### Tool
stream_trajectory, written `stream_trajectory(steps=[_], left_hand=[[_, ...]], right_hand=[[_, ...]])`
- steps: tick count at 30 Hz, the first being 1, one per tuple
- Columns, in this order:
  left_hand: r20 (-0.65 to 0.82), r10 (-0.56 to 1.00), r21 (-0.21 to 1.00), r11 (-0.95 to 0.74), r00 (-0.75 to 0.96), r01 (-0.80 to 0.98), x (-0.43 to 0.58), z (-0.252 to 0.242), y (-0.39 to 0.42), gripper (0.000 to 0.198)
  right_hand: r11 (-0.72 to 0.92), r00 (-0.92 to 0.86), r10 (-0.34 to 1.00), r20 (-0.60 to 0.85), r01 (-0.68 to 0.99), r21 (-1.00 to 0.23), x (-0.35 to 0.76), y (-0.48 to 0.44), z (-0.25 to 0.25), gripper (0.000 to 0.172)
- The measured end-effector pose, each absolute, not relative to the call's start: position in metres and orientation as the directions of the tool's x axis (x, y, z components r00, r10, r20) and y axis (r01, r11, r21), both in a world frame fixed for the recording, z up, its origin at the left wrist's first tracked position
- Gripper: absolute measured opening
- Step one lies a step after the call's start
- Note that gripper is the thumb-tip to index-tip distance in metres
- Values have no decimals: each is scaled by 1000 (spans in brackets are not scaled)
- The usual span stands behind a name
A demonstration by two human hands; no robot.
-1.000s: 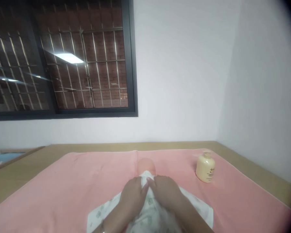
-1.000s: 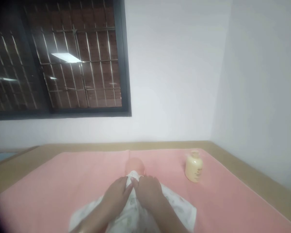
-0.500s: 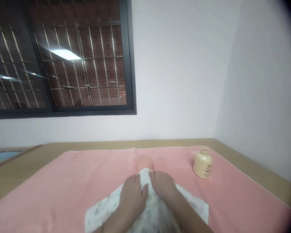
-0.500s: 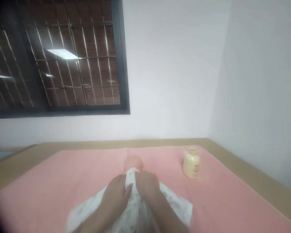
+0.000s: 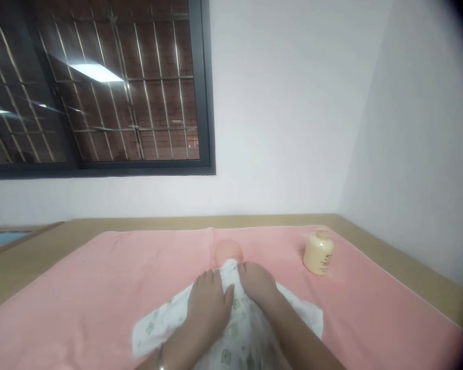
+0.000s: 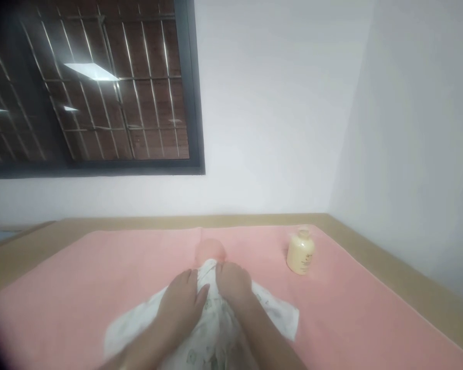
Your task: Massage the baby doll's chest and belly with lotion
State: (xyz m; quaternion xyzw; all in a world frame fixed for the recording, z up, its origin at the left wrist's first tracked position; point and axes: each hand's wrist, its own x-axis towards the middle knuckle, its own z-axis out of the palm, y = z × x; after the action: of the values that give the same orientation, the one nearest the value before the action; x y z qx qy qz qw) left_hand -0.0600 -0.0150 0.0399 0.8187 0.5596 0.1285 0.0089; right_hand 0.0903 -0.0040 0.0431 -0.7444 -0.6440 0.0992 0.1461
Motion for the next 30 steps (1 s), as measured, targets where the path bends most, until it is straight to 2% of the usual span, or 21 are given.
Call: stream_trajectory(steps=[4,7,10,14,16,18,22,24,27,30], left_hand=[[116,936,302,-352,332,886,-69,45,2,57],[67,939,362,-337,336,869,-73,47,11,64],[93,940,309,-341,329,888,-70,47,4,60],[153,929,172,-361,338,916,-63,46,-13,51],[179,925,149,-361,334,920,-62,46,-16,50],[175,927,191,-363,332,912,-64,45,-12,51],[75,945,327,-324,318,887,-72,49,5,58],[39,949,350,-305,312,886,-74,51,10,61],[61,949,304,-313,310,900,-72,50,7,58],[156,938,173,-335,310,926,-66,44,-6,51]], right_hand=[[-35,71,985,158,976,-217,78,-20,51,50],[-11,46,980,195,985,-175,71,-27,56,47],[-52,90,980,177,977,-207,74,-21,52,51],[-111,151,985,83,925,-363,89,-4,41,61],[-107,141,989,49,899,-424,93,0,38,64],[-98,130,990,54,910,-402,92,-3,40,62],[-66,97,988,121,970,-233,79,-21,53,52],[-49,76,990,120,976,-210,76,-27,58,49],[-50,78,992,94,961,-271,81,-21,56,51],[-87,106,994,30,927,-365,92,-7,46,58]])
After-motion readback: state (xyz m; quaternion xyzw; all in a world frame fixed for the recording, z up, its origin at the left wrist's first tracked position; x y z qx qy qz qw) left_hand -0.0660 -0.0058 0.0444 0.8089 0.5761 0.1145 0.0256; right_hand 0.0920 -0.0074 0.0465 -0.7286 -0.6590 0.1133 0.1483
